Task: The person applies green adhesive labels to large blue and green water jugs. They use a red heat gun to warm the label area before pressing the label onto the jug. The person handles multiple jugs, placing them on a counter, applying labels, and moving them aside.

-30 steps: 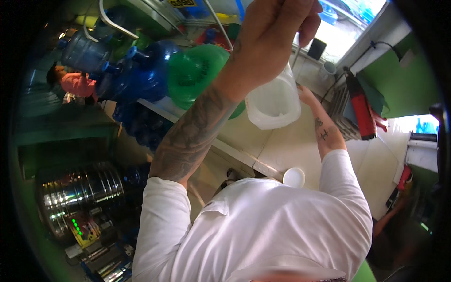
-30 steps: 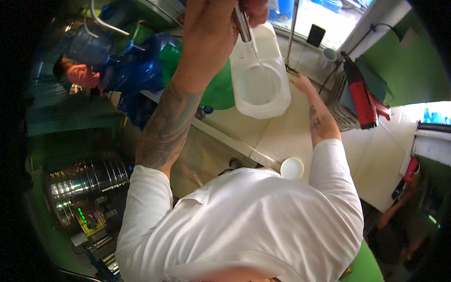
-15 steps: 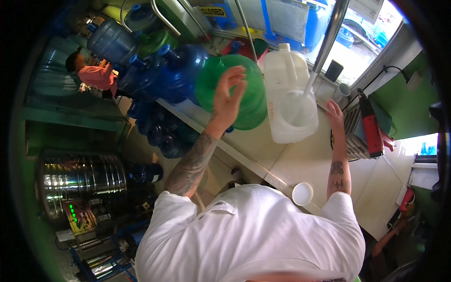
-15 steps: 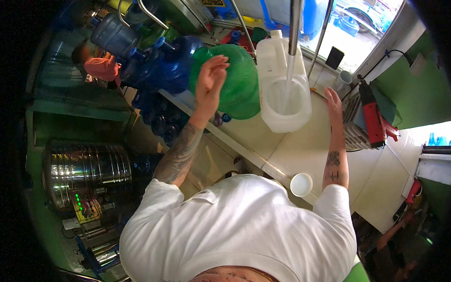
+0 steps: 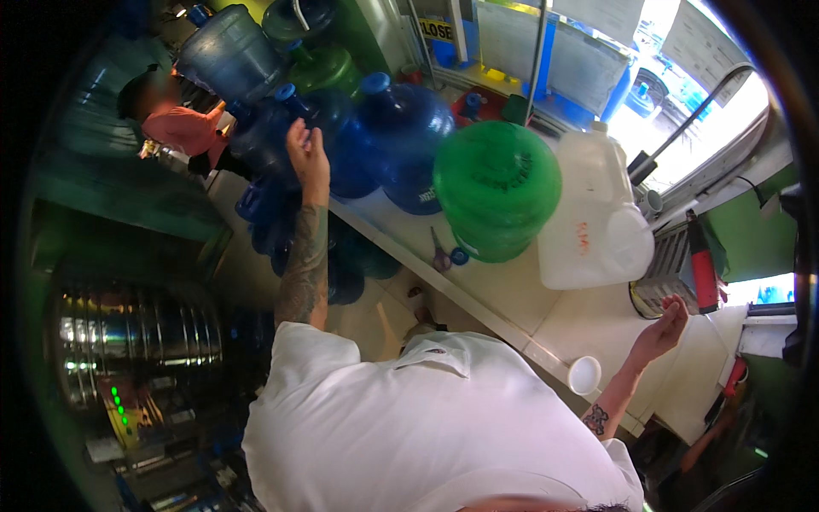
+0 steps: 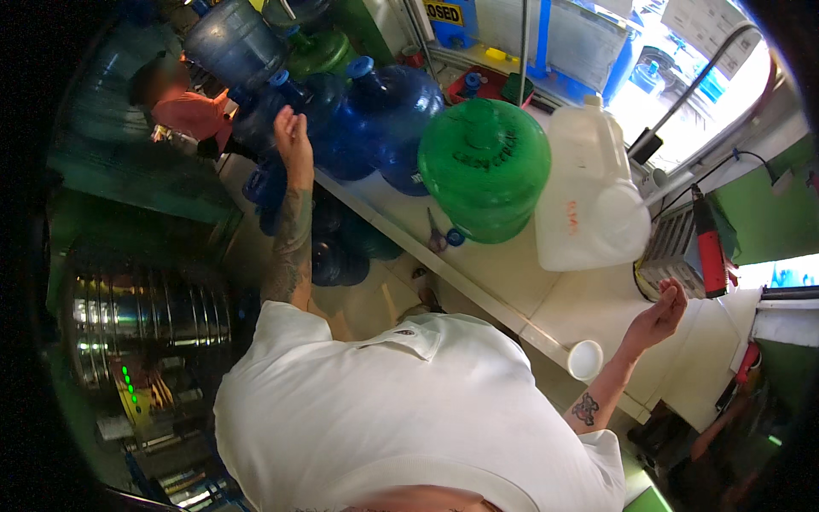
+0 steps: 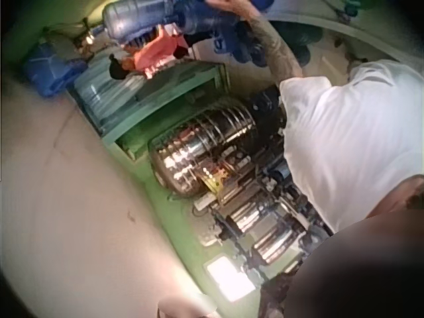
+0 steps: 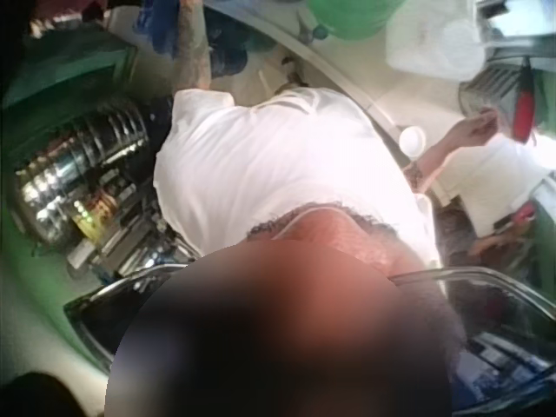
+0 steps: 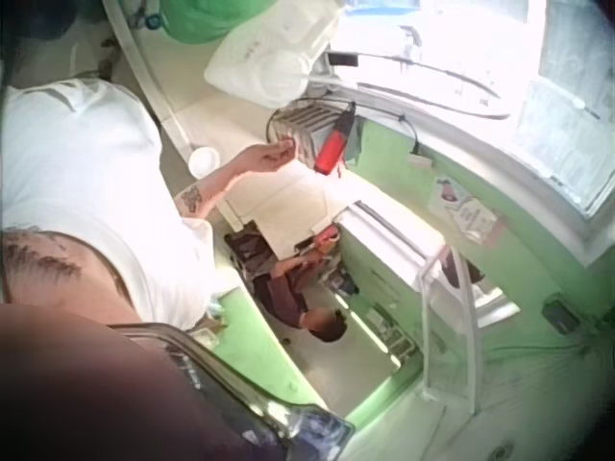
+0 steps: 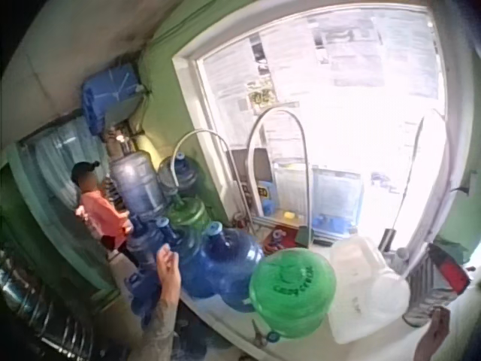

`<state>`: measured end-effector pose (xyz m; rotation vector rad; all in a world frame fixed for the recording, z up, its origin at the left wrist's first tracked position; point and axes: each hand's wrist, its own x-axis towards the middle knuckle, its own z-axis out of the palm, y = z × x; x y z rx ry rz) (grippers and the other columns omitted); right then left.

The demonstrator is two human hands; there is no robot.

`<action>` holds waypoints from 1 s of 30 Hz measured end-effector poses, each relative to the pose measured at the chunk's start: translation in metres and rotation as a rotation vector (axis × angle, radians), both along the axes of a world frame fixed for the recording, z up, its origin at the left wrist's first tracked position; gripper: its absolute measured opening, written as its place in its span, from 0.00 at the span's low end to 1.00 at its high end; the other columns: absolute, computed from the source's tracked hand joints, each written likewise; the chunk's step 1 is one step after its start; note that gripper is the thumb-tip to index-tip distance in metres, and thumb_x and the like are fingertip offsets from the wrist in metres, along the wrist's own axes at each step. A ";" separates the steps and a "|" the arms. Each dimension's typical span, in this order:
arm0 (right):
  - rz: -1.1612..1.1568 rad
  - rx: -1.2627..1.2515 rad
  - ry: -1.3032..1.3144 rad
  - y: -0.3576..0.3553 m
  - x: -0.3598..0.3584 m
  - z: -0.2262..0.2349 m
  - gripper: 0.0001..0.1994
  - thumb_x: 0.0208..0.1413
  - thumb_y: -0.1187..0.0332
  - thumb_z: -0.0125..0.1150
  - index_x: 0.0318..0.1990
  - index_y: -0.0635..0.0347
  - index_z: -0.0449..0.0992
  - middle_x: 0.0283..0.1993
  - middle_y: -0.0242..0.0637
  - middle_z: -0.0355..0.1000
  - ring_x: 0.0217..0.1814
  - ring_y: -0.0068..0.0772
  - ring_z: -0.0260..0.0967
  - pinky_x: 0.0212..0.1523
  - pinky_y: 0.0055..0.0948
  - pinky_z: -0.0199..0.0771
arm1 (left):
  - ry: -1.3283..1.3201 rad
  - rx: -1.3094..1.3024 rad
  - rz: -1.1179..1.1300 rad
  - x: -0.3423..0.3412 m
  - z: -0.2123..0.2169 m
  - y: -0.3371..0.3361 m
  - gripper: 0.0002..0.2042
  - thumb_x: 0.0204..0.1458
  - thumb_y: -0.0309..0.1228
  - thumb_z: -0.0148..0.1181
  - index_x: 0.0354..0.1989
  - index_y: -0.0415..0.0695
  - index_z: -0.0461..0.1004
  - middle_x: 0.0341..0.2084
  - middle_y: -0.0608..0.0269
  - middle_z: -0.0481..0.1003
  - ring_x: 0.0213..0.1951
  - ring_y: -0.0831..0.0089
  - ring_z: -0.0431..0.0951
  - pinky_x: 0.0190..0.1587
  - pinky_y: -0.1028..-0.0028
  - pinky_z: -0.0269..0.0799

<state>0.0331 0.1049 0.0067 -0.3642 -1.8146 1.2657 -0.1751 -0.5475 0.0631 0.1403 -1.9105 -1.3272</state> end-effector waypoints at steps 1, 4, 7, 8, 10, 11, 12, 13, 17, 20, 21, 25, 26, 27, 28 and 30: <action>0.022 0.045 0.036 -0.035 -0.001 0.016 0.11 0.72 0.68 0.49 0.48 0.66 0.75 0.46 0.38 0.75 0.45 0.27 0.72 0.52 0.28 0.73 | 0.015 -0.053 0.074 -0.015 0.001 -0.026 0.29 0.62 0.36 0.63 0.67 0.36 0.60 0.65 0.47 0.62 0.63 0.61 0.67 0.62 0.66 0.65; 0.176 0.174 0.044 -0.148 -0.022 0.053 0.09 0.70 0.74 0.48 0.48 0.66 0.75 0.47 0.40 0.75 0.47 0.28 0.73 0.53 0.28 0.72 | -0.023 -0.145 0.212 -0.072 0.005 -0.105 0.37 0.58 0.40 0.67 0.69 0.36 0.56 0.68 0.44 0.59 0.66 0.55 0.63 0.67 0.62 0.60; 0.471 0.226 0.021 -0.267 -0.067 0.070 0.10 0.66 0.77 0.51 0.51 0.66 0.75 0.48 0.41 0.75 0.51 0.33 0.73 0.54 0.30 0.72 | -0.184 -0.109 0.151 -0.117 -0.009 -0.160 0.42 0.53 0.43 0.72 0.69 0.35 0.56 0.68 0.42 0.59 0.68 0.52 0.61 0.69 0.61 0.58; 0.560 0.380 0.015 -0.302 -0.089 0.074 0.11 0.64 0.78 0.52 0.52 0.66 0.75 0.49 0.41 0.74 0.52 0.35 0.73 0.55 0.32 0.72 | -0.222 -0.094 0.080 -0.128 -0.014 -0.173 0.43 0.52 0.44 0.73 0.69 0.35 0.56 0.68 0.42 0.59 0.69 0.51 0.61 0.69 0.61 0.58; 0.796 0.255 -0.072 -0.365 -0.132 0.078 0.17 0.63 0.71 0.60 0.58 0.64 0.72 0.55 0.43 0.71 0.58 0.40 0.71 0.60 0.38 0.70 | -0.354 -0.188 -0.178 -0.140 -0.025 -0.188 0.37 0.54 0.47 0.69 0.64 0.33 0.64 0.57 0.42 0.74 0.60 0.48 0.73 0.65 0.58 0.63; 0.902 0.175 -0.119 -0.392 -0.153 0.079 0.20 0.63 0.68 0.62 0.60 0.63 0.71 0.58 0.44 0.70 0.60 0.42 0.70 0.61 0.40 0.69 | -0.318 -0.290 -0.099 -0.142 -0.032 -0.191 0.35 0.56 0.48 0.68 0.62 0.33 0.65 0.53 0.42 0.76 0.57 0.46 0.75 0.62 0.57 0.66; 0.897 0.209 -0.119 -0.416 -0.174 0.079 0.25 0.63 0.64 0.64 0.64 0.62 0.67 0.60 0.46 0.68 0.63 0.44 0.68 0.63 0.41 0.68 | -0.364 -0.358 0.016 -0.139 -0.038 -0.191 0.33 0.57 0.48 0.66 0.60 0.32 0.67 0.49 0.41 0.78 0.54 0.44 0.77 0.59 0.56 0.68; 0.909 0.279 -0.083 -0.436 -0.196 0.078 0.30 0.62 0.60 0.65 0.67 0.62 0.63 0.62 0.48 0.66 0.65 0.46 0.66 0.65 0.43 0.67 | -0.252 -0.400 0.039 -0.135 -0.042 -0.190 0.33 0.57 0.48 0.66 0.60 0.32 0.67 0.48 0.41 0.78 0.53 0.44 0.77 0.58 0.55 0.69; 0.612 0.405 -0.123 -0.488 -0.270 0.065 0.43 0.58 0.49 0.68 0.72 0.61 0.52 0.67 0.58 0.62 0.70 0.54 0.63 0.69 0.46 0.63 | -0.104 -0.461 0.074 -0.092 -0.043 -0.187 0.32 0.58 0.48 0.66 0.58 0.29 0.68 0.46 0.39 0.78 0.51 0.43 0.78 0.54 0.55 0.72; 0.610 0.334 -0.150 -0.501 -0.307 0.049 0.46 0.54 0.46 0.71 0.72 0.60 0.54 0.67 0.56 0.65 0.69 0.54 0.64 0.68 0.46 0.64 | -0.078 -0.388 0.043 -0.041 -0.015 -0.199 0.32 0.58 0.45 0.68 0.59 0.29 0.68 0.49 0.38 0.77 0.53 0.48 0.78 0.57 0.59 0.71; 0.630 0.287 -0.177 -0.502 -0.316 0.045 0.46 0.53 0.46 0.72 0.72 0.59 0.56 0.67 0.54 0.67 0.69 0.53 0.65 0.67 0.45 0.66 | 0.050 -0.474 0.184 -0.025 0.000 -0.201 0.32 0.58 0.45 0.68 0.59 0.29 0.68 0.54 0.39 0.74 0.56 0.51 0.75 0.60 0.60 0.68; 0.557 0.368 -0.205 -0.507 -0.320 0.035 0.38 0.53 0.47 0.72 0.64 0.60 0.65 0.55 0.54 0.76 0.60 0.58 0.72 0.61 0.48 0.70 | -0.165 -0.282 0.196 0.043 0.087 -0.233 0.27 0.61 0.42 0.65 0.59 0.32 0.70 0.53 0.48 0.76 0.53 0.60 0.76 0.58 0.64 0.69; 0.600 0.380 -0.213 -0.509 -0.310 0.034 0.37 0.53 0.46 0.72 0.63 0.59 0.65 0.55 0.53 0.76 0.60 0.57 0.72 0.61 0.48 0.70 | 0.001 -0.239 0.123 0.058 0.103 -0.232 0.24 0.62 0.40 0.64 0.58 0.33 0.71 0.52 0.51 0.76 0.51 0.65 0.76 0.56 0.66 0.70; 0.634 0.392 -0.204 -0.511 -0.300 0.036 0.37 0.53 0.46 0.72 0.63 0.59 0.66 0.55 0.52 0.76 0.60 0.57 0.72 0.61 0.48 0.70 | -0.013 -0.219 0.125 0.070 0.122 -0.233 0.24 0.62 0.40 0.64 0.59 0.35 0.70 0.52 0.52 0.76 0.52 0.66 0.76 0.57 0.67 0.70; 0.666 0.407 -0.191 -0.512 -0.290 0.039 0.37 0.52 0.46 0.72 0.62 0.59 0.66 0.55 0.51 0.76 0.60 0.56 0.72 0.61 0.47 0.70 | 0.059 -0.248 0.116 0.080 0.135 -0.229 0.25 0.63 0.40 0.64 0.61 0.35 0.68 0.52 0.53 0.76 0.52 0.66 0.76 0.57 0.65 0.70; 0.622 0.525 0.002 -0.514 -0.248 0.039 0.37 0.51 0.48 0.73 0.62 0.61 0.65 0.52 0.49 0.76 0.55 0.52 0.74 0.60 0.48 0.68 | 0.051 -0.245 0.107 0.094 0.156 -0.220 0.25 0.64 0.40 0.63 0.62 0.36 0.67 0.53 0.54 0.75 0.52 0.66 0.75 0.58 0.65 0.70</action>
